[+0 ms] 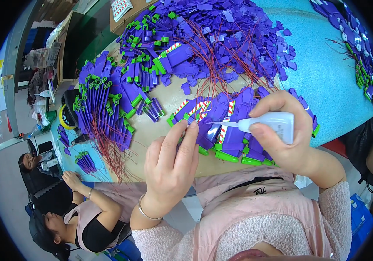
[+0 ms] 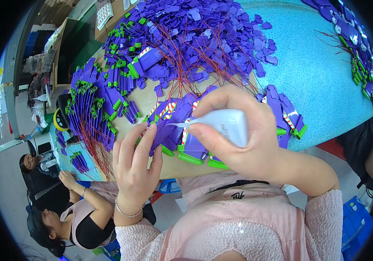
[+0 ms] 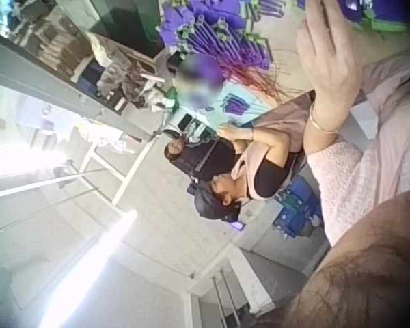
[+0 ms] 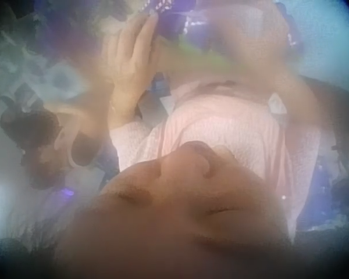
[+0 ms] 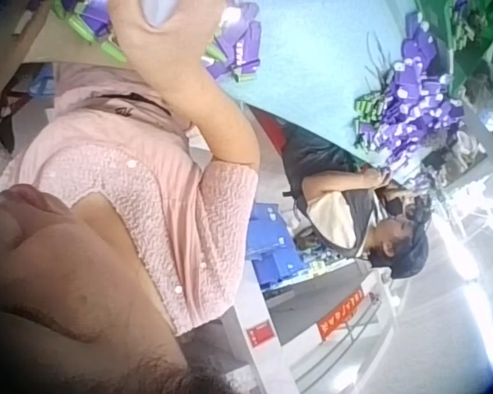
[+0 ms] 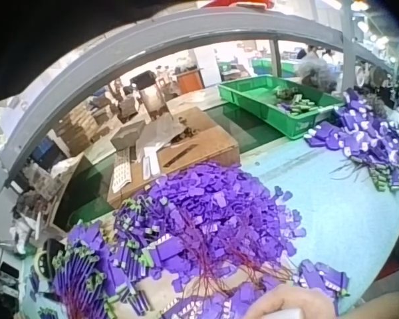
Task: The person glues small purple and green plastic or foam parts together by hand at a workbench, using a glue bottle to apply adhesive.
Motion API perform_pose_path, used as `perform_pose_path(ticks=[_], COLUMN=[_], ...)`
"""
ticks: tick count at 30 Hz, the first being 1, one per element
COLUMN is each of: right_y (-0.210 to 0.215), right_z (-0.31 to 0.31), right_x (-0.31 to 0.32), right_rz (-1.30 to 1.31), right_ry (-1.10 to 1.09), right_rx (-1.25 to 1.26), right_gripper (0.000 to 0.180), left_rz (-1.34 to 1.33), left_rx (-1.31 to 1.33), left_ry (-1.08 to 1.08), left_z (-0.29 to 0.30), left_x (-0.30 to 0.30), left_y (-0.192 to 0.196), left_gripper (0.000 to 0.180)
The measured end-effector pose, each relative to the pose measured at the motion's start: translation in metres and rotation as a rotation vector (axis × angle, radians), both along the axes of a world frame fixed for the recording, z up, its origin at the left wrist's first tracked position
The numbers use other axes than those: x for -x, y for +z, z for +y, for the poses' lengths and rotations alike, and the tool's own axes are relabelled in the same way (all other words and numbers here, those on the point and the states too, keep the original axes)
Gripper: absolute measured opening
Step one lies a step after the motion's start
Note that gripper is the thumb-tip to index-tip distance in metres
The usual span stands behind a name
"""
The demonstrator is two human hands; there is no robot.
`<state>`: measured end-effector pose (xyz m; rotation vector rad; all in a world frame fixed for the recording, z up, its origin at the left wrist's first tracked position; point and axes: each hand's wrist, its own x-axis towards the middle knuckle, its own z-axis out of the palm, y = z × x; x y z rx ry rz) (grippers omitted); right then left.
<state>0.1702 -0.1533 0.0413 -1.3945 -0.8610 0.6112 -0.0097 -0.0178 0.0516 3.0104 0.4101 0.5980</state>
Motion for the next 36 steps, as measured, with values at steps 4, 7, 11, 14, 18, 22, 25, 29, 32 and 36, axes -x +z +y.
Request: perform_pose_path(ticks=[4, 7, 11, 14, 18, 22, 25, 29, 32, 36], right_y=[0.003, 0.002, -0.001, 0.000, 0.000, -0.003, -0.001, -0.001, 0.002, 0.009], right_z=[-0.008, -0.012, -0.013, -0.012, -0.014, -0.014, -0.011, -0.007, -0.007, -0.007], right_x=[-0.008, -0.014, -0.014, -0.011, -0.012, -0.014, -0.013, -0.009, -0.005, 0.003], right_rz=[0.018, 0.019, 0.018, 0.021, -0.013, 0.017, 0.056, -0.018, -0.008, 0.082], right_ry=[-0.087, -0.113, -0.116, -0.099, -0.090, -0.125, -0.099, -0.079, -0.044, 0.034], right_rx=[0.005, 0.028, 0.012, 0.010, 0.041, 0.022, 0.075, 0.051, 0.039, 0.097], right_gripper=[0.017, 0.016, 0.016, 0.015, 0.015, 0.015, 0.015, 0.015, 0.016, 0.016], left_rz=[-0.044, 0.110, -0.108, -0.148, -0.038, -0.091, -0.031, 0.079, 0.088, 0.094], left_rx=[0.283, 0.365, 0.098, -0.019, -0.048, 0.087, 0.158, 0.224, 0.185, 0.188], left_ry=[0.038, -0.108, -0.003, 0.006, 0.036, 0.134, 0.127, 0.037, 0.037, 0.044], left_z=[-0.001, 0.014, 0.073, 0.103, 0.104, 0.072, 0.036, 0.006, 0.002, 0.001], left_x=[-0.013, -0.024, -0.059, -0.081, -0.077, -0.038, -0.004, 0.007, 0.007, 0.008], left_y=[0.002, 0.002, -0.018, -0.041, -0.034, -0.009, 0.010, 0.019, 0.017, 0.016], left_gripper=[0.043, 0.038, 0.028, 0.031, 0.037, 0.038, 0.040, 0.045, 0.047, 0.048])
